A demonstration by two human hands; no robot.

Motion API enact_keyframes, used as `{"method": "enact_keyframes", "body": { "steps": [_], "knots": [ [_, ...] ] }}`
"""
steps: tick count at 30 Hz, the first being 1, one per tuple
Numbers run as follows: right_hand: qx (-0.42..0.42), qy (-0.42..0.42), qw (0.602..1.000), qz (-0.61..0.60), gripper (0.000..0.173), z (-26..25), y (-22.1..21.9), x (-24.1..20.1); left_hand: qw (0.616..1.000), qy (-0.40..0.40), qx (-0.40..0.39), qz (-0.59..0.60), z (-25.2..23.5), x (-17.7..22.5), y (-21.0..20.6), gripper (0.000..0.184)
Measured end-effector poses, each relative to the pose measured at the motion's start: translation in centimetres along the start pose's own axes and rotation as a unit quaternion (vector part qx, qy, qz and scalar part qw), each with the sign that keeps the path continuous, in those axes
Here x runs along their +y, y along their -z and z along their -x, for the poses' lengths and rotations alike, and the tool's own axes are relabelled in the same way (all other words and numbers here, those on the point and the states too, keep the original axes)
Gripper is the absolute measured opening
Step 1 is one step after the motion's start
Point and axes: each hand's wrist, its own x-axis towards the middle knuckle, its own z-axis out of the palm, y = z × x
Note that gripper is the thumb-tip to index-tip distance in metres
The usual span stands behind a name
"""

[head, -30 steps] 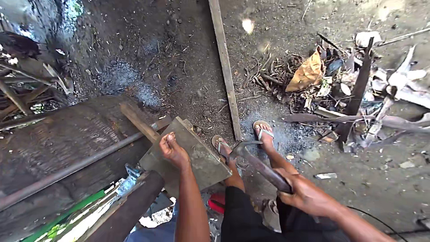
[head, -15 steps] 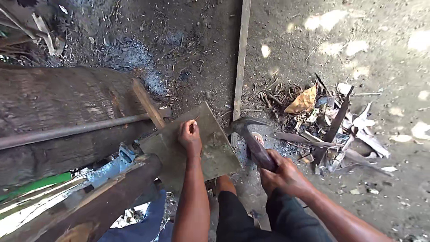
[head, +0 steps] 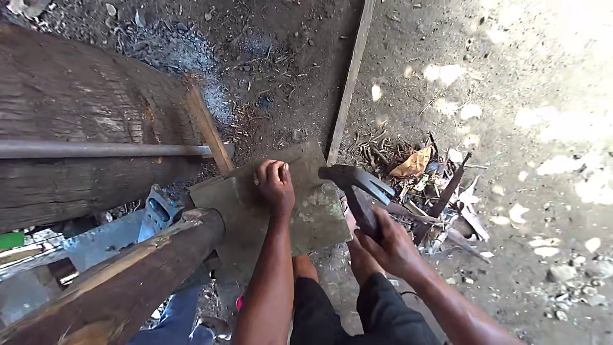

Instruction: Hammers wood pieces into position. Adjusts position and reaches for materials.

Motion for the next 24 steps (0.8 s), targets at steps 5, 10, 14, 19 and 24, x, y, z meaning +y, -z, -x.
{"method": "enact_keyframes", "body": {
  "steps": [5,10,14,19,24],
  "knots": [
    [0.018,0.018,0.985,0.169,0.054,-3.9,-0.7,-2.7,1.0,-0.009,-0.001,-0.024,0.2,0.0,-0.1,0.019],
    [-0.016,0.038,0.966,0.255,0.048,-6.6,-2.5,-1.8,1.0,-0.004,-0.009,-0.025,0.2,0.0,-0.3,0.017],
    [-0.069,-0.066,0.959,0.267,0.054,-8.8,-2.5,-2.3,0.999,0.011,-0.03,-0.031,0.2,0.0,-0.4,0.018],
    [0.054,0.072,0.97,0.225,0.047,-6.7,-3.1,-1.7,1.0,-0.001,0.012,-0.028,0.1,-0.3,-1.1,0.017],
    [-0.081,-0.054,0.963,0.25,0.05,-8.5,-2.8,-0.5,0.998,0.006,-0.011,-0.067,-0.2,0.3,-0.7,0.018]
  ]
}}
